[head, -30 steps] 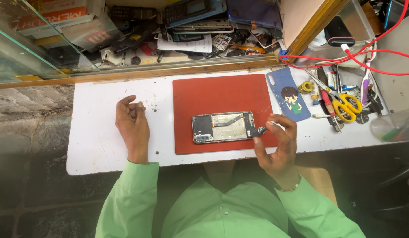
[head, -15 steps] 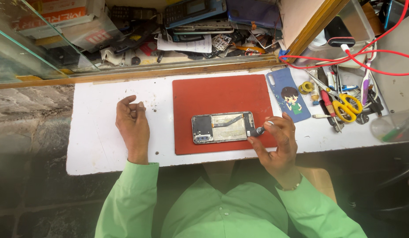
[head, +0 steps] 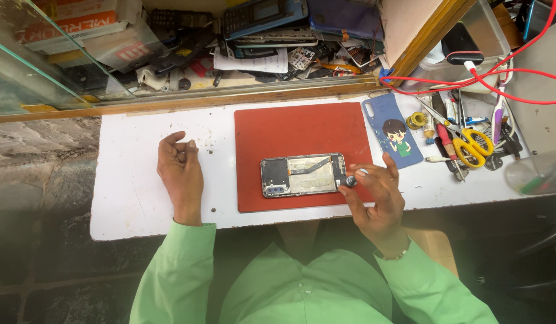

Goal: The person removes the back cover of a smartphone and uses a screwdriver to unscrew several screws from the internal frame. Screws are placed on the table, and the person continues to manipulate the phone's internal components.

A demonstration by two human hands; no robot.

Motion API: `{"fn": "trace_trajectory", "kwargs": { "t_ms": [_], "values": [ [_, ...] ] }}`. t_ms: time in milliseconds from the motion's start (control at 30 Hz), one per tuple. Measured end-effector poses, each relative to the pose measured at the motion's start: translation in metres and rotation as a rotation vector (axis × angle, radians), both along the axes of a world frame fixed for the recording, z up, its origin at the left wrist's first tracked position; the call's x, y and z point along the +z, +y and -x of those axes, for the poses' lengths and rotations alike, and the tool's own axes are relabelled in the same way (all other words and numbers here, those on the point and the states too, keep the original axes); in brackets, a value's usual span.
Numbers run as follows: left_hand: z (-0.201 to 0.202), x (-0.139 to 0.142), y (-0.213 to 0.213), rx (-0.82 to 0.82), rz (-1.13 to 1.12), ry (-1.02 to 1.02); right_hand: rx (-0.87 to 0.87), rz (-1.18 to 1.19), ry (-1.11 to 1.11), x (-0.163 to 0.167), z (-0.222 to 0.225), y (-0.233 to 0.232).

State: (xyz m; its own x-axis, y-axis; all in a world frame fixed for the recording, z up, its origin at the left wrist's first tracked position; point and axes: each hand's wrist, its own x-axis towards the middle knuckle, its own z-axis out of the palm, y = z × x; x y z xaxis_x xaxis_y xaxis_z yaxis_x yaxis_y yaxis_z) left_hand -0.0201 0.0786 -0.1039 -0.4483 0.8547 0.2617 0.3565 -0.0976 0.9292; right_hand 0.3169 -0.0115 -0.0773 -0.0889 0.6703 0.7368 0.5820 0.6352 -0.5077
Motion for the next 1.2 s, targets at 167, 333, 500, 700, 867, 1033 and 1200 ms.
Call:
{"fn": "trace_trajectory", "kwargs": {
  "t_ms": [167, 333, 500, 700, 867, 1033, 1200],
  "values": [
    [0.000, 0.001, -0.001, -0.004, 0.021, -0.016, 0.081, 0.044, 0.027, 0.005, -0.002, -0.006],
    [-0.001, 0.002, -0.001, 0.003, 0.014, 0.007, -0.058, -0.047, -0.006, 0.003, 0.003, -0.001],
    [0.000, 0.002, -0.001, -0.003, 0.006, -0.002, 0.026, 0.041, 0.029, 0.002, -0.001, -0.002],
    [0.000, 0.001, -0.001, 0.003, 0.013, -0.003, -0.006, -0.038, 0.006, 0.000, 0.001, 0.000],
    [0.001, 0.000, 0.000, 0.002, 0.011, 0.020, 0.019, -0.023, 0.003, 0.003, 0.004, 0.003],
    [0.000, 0.001, 0.001, 0.000, 0.016, 0.001, 0.050, -0.026, 0.070, 0.008, 0.005, -0.003],
    [0.000, 0.001, 0.000, -0.001, 0.027, 0.003, -0.098, -0.109, -0.022, 0.002, 0.008, 0.004]
  ]
}}
